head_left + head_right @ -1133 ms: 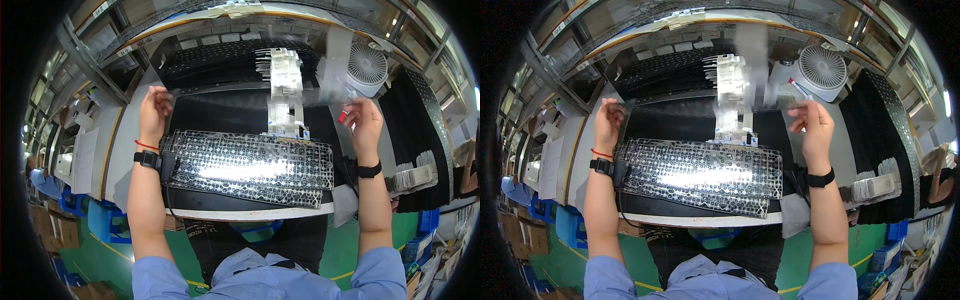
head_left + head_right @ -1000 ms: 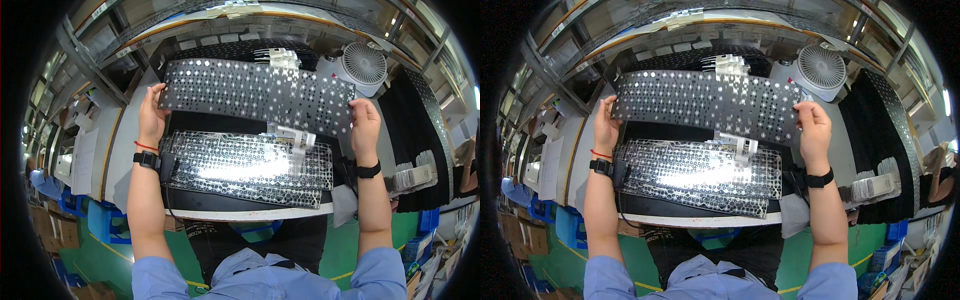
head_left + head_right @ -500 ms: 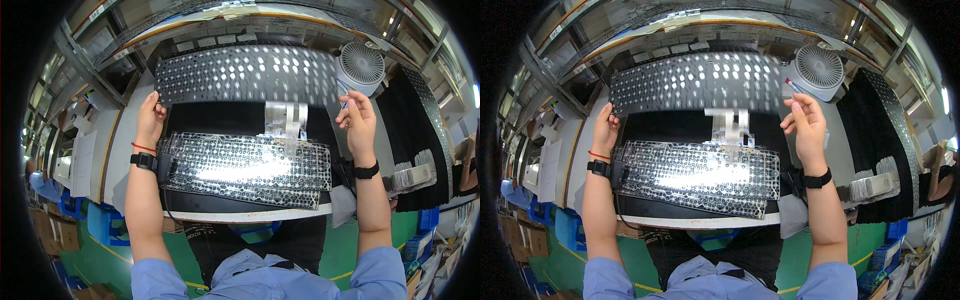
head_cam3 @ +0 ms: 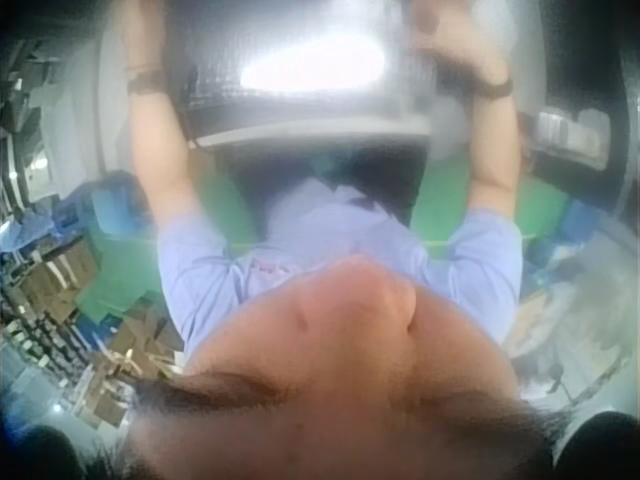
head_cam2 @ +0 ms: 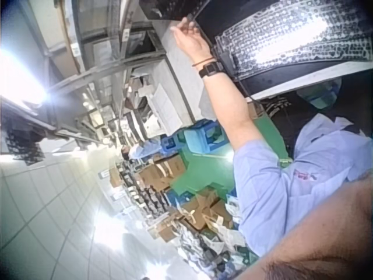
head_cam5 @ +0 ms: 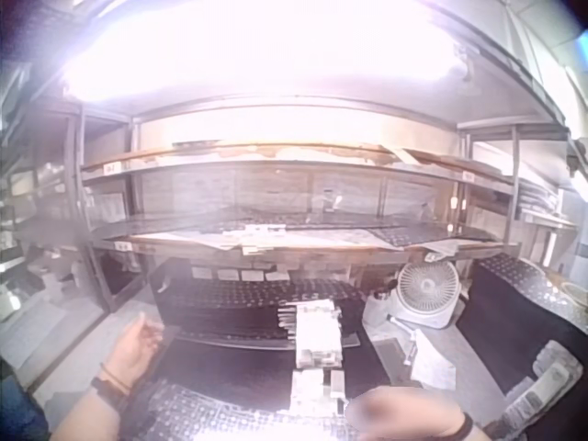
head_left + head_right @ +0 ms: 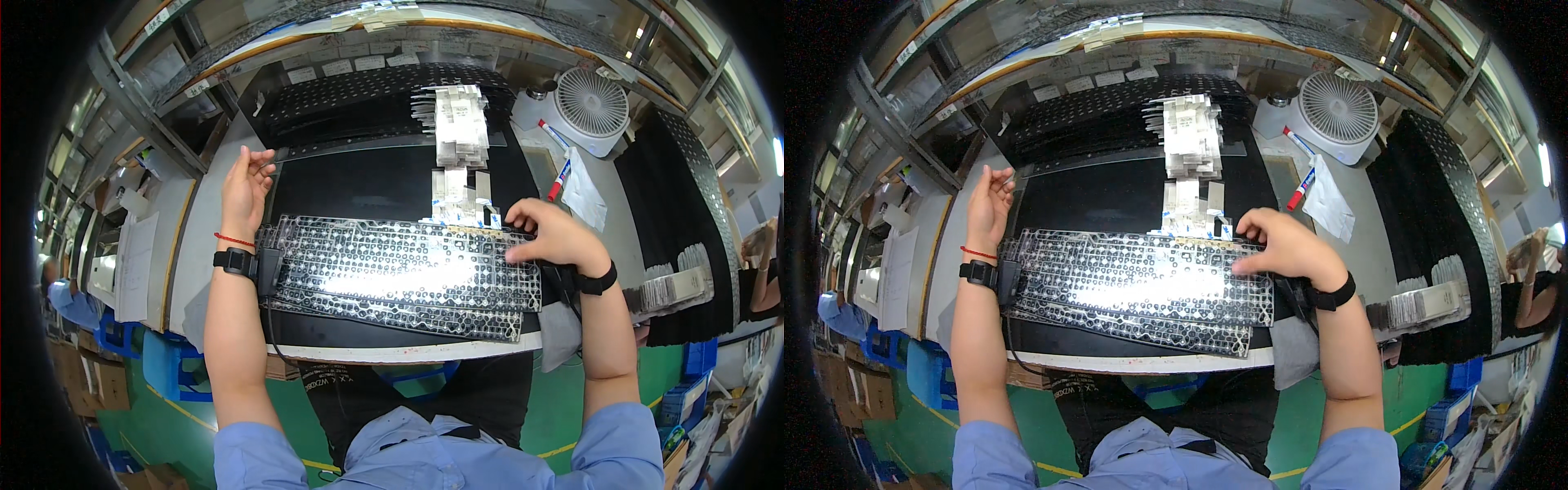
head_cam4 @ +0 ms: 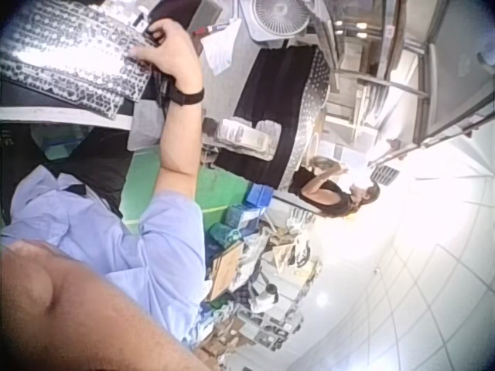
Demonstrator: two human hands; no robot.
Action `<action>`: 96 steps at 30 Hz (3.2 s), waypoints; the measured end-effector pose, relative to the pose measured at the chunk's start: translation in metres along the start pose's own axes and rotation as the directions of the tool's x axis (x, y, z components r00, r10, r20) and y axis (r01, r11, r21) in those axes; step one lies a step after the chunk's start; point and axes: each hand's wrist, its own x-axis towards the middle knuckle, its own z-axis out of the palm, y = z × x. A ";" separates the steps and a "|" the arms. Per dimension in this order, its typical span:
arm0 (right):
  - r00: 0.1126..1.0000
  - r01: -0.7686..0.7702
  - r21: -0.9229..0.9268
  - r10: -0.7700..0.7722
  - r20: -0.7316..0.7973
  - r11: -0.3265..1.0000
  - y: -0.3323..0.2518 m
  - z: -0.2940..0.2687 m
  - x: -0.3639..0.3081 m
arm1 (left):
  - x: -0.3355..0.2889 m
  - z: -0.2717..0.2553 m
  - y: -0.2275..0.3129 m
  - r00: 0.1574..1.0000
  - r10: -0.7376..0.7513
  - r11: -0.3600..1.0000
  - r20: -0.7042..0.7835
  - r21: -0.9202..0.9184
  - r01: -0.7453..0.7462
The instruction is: Assembling keyboard components by layering conductive sheets and keys.
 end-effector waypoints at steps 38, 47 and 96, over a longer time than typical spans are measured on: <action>0.829 0.212 0.758 0.297 -0.474 0.617 0.007 0.000 0.013 | -0.008 0.019 -0.002 0.985 -0.092 0.985 0.149 0.162 0.067; 0.815 0.277 0.737 0.256 -0.520 0.616 0.016 -0.003 0.013 | -0.012 0.025 0.003 0.991 -0.097 0.992 0.089 0.090 0.089; 0.602 0.534 0.451 0.052 -0.797 0.715 0.007 -0.005 0.006 | -0.017 0.029 0.011 0.990 0.121 0.945 0.077 0.297 -0.139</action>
